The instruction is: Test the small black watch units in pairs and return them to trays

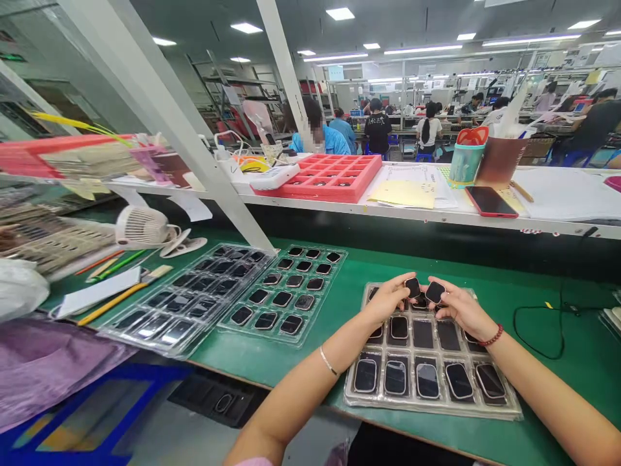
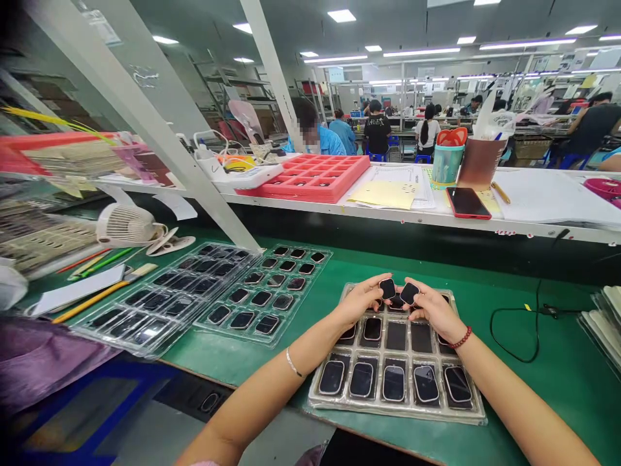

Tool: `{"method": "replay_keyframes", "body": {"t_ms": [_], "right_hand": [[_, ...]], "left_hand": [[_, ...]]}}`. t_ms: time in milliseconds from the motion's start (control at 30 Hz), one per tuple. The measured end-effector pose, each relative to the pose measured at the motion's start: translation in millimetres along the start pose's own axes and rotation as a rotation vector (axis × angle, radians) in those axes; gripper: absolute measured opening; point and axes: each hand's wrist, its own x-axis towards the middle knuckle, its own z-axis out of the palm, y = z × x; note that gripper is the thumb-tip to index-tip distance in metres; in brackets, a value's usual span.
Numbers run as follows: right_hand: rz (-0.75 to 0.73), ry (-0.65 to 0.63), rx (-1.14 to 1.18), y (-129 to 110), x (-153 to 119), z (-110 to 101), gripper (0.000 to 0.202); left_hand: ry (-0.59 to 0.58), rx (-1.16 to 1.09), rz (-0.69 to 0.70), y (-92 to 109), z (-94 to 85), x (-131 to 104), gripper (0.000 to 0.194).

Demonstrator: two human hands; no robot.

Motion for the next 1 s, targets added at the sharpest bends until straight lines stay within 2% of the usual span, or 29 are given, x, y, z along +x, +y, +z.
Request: {"method": "replay_keyframes", "body": {"t_ms": [167,433,533,667,867,1000], "right_hand": [[0.007,-0.054,0.089,-0.9,-3.8,-6.5,0.048],[-0.078,-0.125,-0.086,6.9,-1.8,-12.6,0.04],[-0.066,-0.12,-0.091,7.8,-2.5,-11.2,0.041],[-0.022,-0.046,-0.055,6.5,-3.0,-6.8,0.043],[-0.079,-0.053,-0.16,4.8,-4.8,0.1,0.036],[-0.125,-0.087,-0.235,2.6,-6.7,2.7,0.03]], "left_hand": [[-0.056,0.047,0.008,0.9,-0.5,-3.8,0.054],[-0.17,-0.016,0.008,-4.3,0.2,-5.7,0.064],[-0.163,-0.008,-0.006,-5.0,1.4,-6.4,0.056],[-0.135,0.02,0.022,-4.1,4.1,-7.2,0.043],[-0.125,0.065,0.0,-4.6,8.5,-9.1,0.047],[-0.114,0.109,0.0,-5.9,8.8,-9.3,0.041]]}}
